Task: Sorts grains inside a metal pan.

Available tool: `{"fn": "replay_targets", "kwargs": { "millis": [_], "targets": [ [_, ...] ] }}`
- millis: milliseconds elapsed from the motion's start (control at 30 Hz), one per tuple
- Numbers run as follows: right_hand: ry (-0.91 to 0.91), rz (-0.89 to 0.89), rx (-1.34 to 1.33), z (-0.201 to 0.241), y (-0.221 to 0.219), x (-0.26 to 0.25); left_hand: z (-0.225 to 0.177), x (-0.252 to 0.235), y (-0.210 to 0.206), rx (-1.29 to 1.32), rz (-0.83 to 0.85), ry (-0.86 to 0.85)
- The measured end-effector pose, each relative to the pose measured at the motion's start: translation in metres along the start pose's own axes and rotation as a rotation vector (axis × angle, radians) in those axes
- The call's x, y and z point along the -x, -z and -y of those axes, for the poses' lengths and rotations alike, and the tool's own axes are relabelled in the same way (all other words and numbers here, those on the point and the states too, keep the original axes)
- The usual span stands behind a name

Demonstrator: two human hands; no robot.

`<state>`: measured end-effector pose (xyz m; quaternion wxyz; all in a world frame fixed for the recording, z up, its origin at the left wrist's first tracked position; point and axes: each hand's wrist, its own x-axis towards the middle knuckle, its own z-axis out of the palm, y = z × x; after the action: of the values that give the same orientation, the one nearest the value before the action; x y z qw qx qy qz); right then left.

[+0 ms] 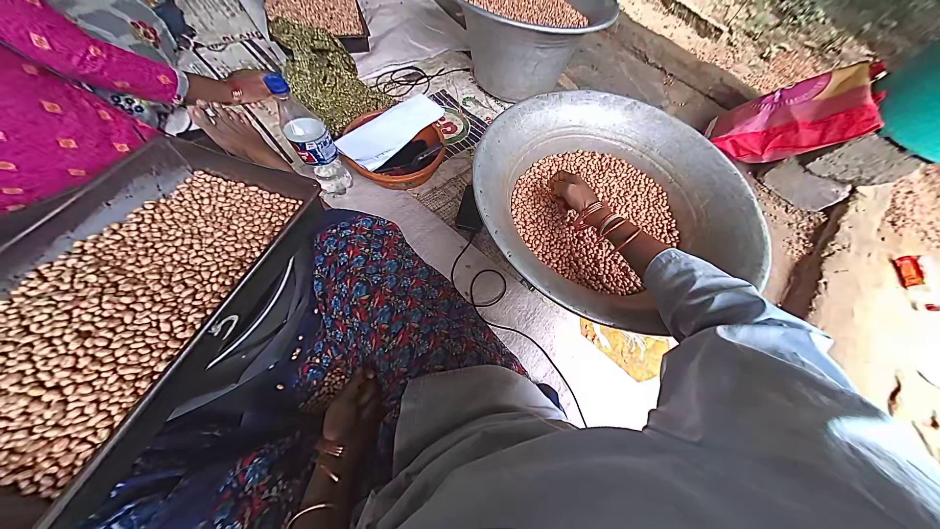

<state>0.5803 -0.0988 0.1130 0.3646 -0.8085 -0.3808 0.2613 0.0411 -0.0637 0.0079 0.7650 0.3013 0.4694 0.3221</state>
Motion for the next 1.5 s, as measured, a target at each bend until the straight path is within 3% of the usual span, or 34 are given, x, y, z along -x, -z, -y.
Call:
{"fn": "replay_targets", "kwargs": {
  "millis": [167,300,467,633,767,900,1100,1267,1333,1500],
  "targets": [
    [0.183,0.157,0.507,0.020,0.001,0.017,-0.001,0.000,0.000,0.032,0.000,0.003],
    [0.223,0.148,0.633,0.016,-0.010,0.017,-0.002,0.000,0.002,0.009,0.036,0.008],
    [0.171,0.193,0.547,0.020,-0.008,0.018,-0.002,0.000,0.003,0.002,0.042,-0.002],
    [-0.002,0.171,-0.065,0.011,0.008,0.018,-0.002,0.001,0.003,0.026,0.056,0.001],
    [0.189,0.355,0.379,0.029,0.011,0.036,-0.001,0.000,0.001,0.038,0.039,-0.007],
    [0.265,0.369,0.613,0.034,-0.004,0.042,-0.001,-0.001,0.002,0.023,0.043,-0.005],
    [0.294,0.410,0.599,0.027,-0.008,0.037,-0.001,-0.001,0.003,0.033,0.043,-0.001],
    [0.123,0.339,-0.075,0.017,0.003,0.031,-0.001,0.000,0.005,0.060,0.041,0.009],
    [0.053,0.351,-0.191,0.019,0.003,0.033,-0.002,0.000,0.005,0.032,0.050,0.013],
    [0.223,0.360,0.300,0.037,-0.009,0.042,-0.002,0.001,0.003,0.013,0.031,-0.002]
  ]
}}
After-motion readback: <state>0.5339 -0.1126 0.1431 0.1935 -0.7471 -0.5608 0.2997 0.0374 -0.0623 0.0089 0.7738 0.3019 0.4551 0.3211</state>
